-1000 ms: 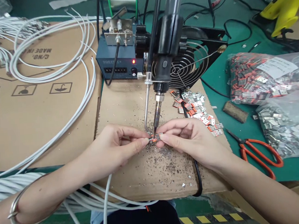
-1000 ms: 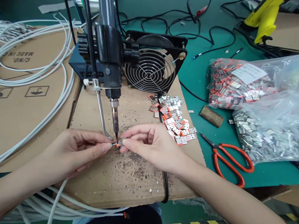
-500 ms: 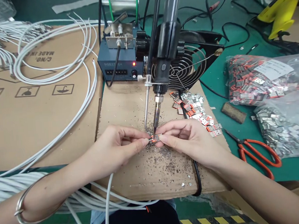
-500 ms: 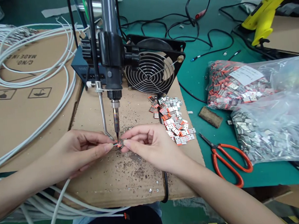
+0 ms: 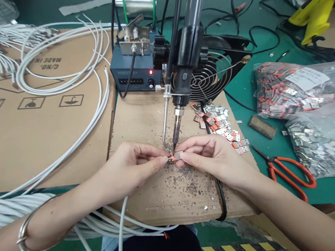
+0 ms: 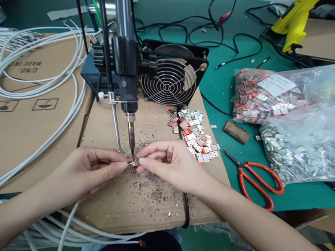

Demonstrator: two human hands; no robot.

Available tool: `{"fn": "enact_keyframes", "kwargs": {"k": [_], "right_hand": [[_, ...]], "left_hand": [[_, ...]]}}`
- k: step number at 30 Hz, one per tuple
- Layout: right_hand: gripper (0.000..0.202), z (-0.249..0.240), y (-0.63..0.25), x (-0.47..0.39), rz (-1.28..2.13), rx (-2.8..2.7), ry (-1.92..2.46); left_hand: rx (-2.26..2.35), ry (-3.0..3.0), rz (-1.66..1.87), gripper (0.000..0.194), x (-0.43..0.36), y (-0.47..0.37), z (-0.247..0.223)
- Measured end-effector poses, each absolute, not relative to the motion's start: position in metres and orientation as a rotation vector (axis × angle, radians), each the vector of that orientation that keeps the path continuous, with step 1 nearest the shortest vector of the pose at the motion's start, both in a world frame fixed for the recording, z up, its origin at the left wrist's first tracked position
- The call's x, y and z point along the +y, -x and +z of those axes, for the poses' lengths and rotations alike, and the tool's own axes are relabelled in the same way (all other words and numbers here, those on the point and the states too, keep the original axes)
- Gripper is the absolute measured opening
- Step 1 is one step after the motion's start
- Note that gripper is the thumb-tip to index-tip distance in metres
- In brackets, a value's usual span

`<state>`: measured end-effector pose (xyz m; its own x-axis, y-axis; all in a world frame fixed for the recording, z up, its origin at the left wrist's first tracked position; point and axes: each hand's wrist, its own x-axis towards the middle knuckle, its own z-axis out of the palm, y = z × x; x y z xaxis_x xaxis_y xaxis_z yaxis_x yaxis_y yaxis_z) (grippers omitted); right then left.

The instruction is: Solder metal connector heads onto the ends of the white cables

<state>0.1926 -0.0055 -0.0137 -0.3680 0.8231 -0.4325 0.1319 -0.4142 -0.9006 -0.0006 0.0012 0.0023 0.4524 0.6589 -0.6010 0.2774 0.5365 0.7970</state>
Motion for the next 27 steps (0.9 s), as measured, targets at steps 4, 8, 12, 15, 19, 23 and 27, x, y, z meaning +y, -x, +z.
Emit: {"fn": "enact_keyframes", "kwargs": {"k": [4, 8, 12, 15, 19, 23, 27], "right_hand": [[0.022, -0.013, -0.1932, -0.0054, 1.82, -1.302, 1.367], [0.019, -0.012, -0.1917, -0.005, 1.826, -1.25, 1.371], [0.017, -0.0122, -0.1895, -0.0045, 1.842, -1.193, 1.37], [0.017, -0.0127, -0.1892, -0.004, 1.85, -1.15, 1.372], [0.014, -0.0129, -0.1903, -0.004, 1.852, -1.136, 1.358], [0.014, -0.0127, -0.1922, -0.0046, 1.851, -1.158, 1.329], [0.015, -0.0125, -0.1926, -0.0044, 1.857, -1.173, 1.341]], "left_hand": [[1.117, -1.009, 0.306, 0.012, 0.0019, 0.0007, 0.003], [1.14, -1.006, 0.288, 0.013, 0.0025, 0.0, 0.0026], [1.165, -1.017, 0.276, 0.015, 0.0032, -0.0007, 0.0024], [1.169, -1.004, 0.273, 0.014, 0.0042, -0.0012, 0.0027], [1.168, -0.978, 0.283, 0.01, 0.0045, -0.0003, 0.0025], [1.16, -0.964, 0.265, 0.01, 0.0039, 0.0013, 0.0022], [1.157, -0.961, 0.276, 0.011, 0.0044, -0.0001, 0.0034]]}}
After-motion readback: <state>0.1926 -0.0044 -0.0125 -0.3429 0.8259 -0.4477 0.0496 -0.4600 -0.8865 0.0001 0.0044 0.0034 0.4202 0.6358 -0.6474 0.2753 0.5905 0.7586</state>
